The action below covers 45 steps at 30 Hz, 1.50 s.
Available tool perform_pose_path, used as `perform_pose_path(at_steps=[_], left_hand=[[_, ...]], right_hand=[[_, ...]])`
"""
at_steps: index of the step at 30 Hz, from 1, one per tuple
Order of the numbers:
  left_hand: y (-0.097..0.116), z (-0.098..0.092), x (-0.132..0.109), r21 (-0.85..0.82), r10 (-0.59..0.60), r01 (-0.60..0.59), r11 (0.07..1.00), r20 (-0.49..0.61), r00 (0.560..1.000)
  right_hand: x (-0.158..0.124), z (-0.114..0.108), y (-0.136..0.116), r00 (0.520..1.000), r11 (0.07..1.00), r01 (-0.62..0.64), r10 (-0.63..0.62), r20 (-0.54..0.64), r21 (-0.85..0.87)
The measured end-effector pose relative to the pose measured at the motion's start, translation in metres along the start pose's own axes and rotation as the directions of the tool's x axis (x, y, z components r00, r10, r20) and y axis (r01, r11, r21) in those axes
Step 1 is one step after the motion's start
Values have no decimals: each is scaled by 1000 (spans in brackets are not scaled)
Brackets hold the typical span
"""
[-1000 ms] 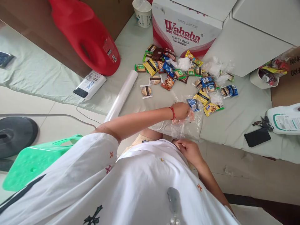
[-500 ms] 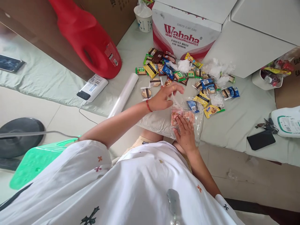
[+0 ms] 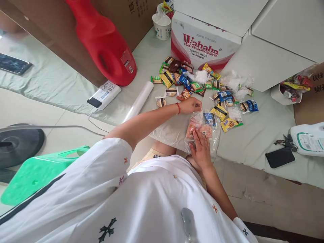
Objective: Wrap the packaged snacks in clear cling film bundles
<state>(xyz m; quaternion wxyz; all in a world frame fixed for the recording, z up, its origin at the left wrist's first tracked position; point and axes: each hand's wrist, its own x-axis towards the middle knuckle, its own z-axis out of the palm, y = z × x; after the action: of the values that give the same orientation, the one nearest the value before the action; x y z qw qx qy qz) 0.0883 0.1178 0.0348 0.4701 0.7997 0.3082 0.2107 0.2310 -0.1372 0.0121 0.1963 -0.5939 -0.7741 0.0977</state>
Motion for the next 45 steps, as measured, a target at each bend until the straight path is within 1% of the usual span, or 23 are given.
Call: perform_pose_path(at_steps=[2,3,4,6,8,10,11,12,14,16,18,20,22,24,26,28,30,33,36,38,40,42,45], left_hand=[[3,8,17,79,-98,101,992,-44,994],[6,11,24,131,-128,141,981,-101,987],[9,14,28,185,-134,168,968,-182,974],[19,17,28,280,-60,178,943,-383,922],[32,20,11,333,66,152,931,-561,825],[43,25,-21,343,145,127,931,-666,732],[47,30,-41,335,151,124,934,-684,714],[50,36,-62,327,145,117,938,-674,724],[55,55,-102,327,128,102,940,-611,781],[60,77,-131,358,113,125,925,-575,811],[68,97,-145,416,126,135,899,-543,830],[77,112,-143,478,124,146,866,-489,863],[85,120,-133,527,65,196,827,-436,898],[89,120,-120,550,-21,251,796,-390,921],[87,116,-112,537,-91,278,797,-348,933],[83,111,-109,478,-148,307,823,-341,928],[78,106,-111,386,-206,352,853,-370,906],[74,100,-117,266,-272,404,875,-421,865],[78,99,-120,269,-271,418,868,-451,851],[83,100,-119,351,-213,387,853,-442,871],[86,100,-115,448,-151,338,828,-401,903],[87,99,-112,492,-141,313,813,-354,924],[84,93,-111,415,-194,339,844,-353,916]], right_hand=[[0,1,-1,1000,1000,-9,9,4,-3],[0,2,-2,1000,1000,-14,14,11,-2],[1,1,-3,1000,1000,-20,20,19,1],[1,-4,-6,999,999,-19,18,34,32],[1,-14,-6,1000,994,0,-2,18,108],[-1,-28,-2,998,980,-9,23,-65,199],[-1,-35,3,988,972,-46,80,-136,232],[-1,-42,10,965,960,-112,167,-202,256],[3,-51,27,889,912,-302,375,-264,277],[12,-55,43,824,841,-479,530,-201,252],[25,-53,54,804,802,-567,588,-88,187],[38,-50,56,806,801,-586,592,-19,122],[48,-46,55,801,798,-598,599,16,80],[53,-42,54,773,769,-634,633,37,79],[53,-40,56,733,720,-679,677,69,143],[51,-39,60,710,671,-699,692,128,249],[47,-40,65,713,635,-687,683,159,354],[42,-46,68,719,603,-648,686,111,465],[41,-52,67,695,550,-615,716,60,565],[42,-53,65,680,509,-591,732,46,626],[43,-53,62,667,471,-572,744,47,672],[43,-53,60,653,427,-574,753,77,699],[44,-54,57,637,342,-605,749,180,719]])
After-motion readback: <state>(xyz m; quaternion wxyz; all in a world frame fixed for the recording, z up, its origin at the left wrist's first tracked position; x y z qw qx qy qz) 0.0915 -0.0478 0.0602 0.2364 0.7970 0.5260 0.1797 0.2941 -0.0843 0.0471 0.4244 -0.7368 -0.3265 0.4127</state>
